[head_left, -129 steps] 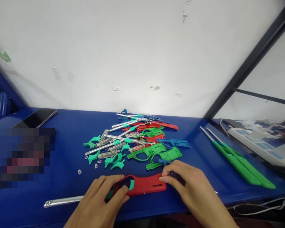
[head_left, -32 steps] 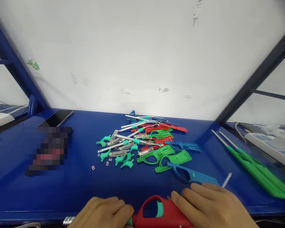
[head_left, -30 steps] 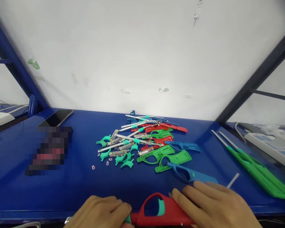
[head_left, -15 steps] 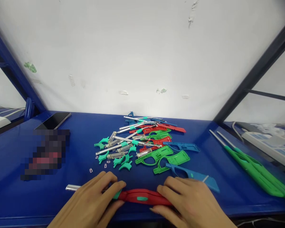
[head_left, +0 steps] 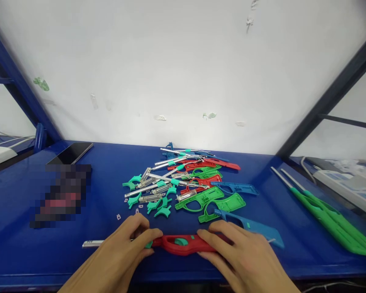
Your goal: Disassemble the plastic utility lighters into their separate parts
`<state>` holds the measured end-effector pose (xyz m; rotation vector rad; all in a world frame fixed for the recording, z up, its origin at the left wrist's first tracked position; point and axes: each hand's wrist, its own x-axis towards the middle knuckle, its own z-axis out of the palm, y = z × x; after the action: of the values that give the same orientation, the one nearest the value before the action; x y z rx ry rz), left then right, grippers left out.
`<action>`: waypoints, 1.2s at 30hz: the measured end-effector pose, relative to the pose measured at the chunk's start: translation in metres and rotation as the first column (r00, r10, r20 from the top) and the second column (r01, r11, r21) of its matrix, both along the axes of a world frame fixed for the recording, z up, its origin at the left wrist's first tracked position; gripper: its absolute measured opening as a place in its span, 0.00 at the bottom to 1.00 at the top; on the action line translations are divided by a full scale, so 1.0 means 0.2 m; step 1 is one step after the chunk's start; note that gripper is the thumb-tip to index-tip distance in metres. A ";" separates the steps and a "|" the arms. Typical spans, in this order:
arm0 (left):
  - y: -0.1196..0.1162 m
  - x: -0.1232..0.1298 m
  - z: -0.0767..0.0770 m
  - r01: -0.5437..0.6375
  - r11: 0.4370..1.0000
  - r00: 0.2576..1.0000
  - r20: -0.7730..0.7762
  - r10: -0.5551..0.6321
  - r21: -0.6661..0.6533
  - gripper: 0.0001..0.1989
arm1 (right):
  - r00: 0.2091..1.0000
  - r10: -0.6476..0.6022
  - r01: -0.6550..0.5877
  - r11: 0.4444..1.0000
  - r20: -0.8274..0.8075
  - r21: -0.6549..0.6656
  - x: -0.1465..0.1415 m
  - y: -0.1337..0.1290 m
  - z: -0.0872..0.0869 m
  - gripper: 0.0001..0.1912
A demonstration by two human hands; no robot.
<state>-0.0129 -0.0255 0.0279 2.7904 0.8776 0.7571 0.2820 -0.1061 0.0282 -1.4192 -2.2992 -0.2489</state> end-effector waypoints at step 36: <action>-0.08 0.07 -0.04 0.083 0.892 0.970 -0.241 0.030 0.445 0.26 | 0.961 -0.133 0.121 0.991 -0.242 -0.061 -0.04 -0.05 -0.03 0.23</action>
<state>0.0019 -0.0407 0.0191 3.3610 0.7757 0.7020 0.2739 -0.1155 0.0219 -1.5301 -2.0295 -0.0536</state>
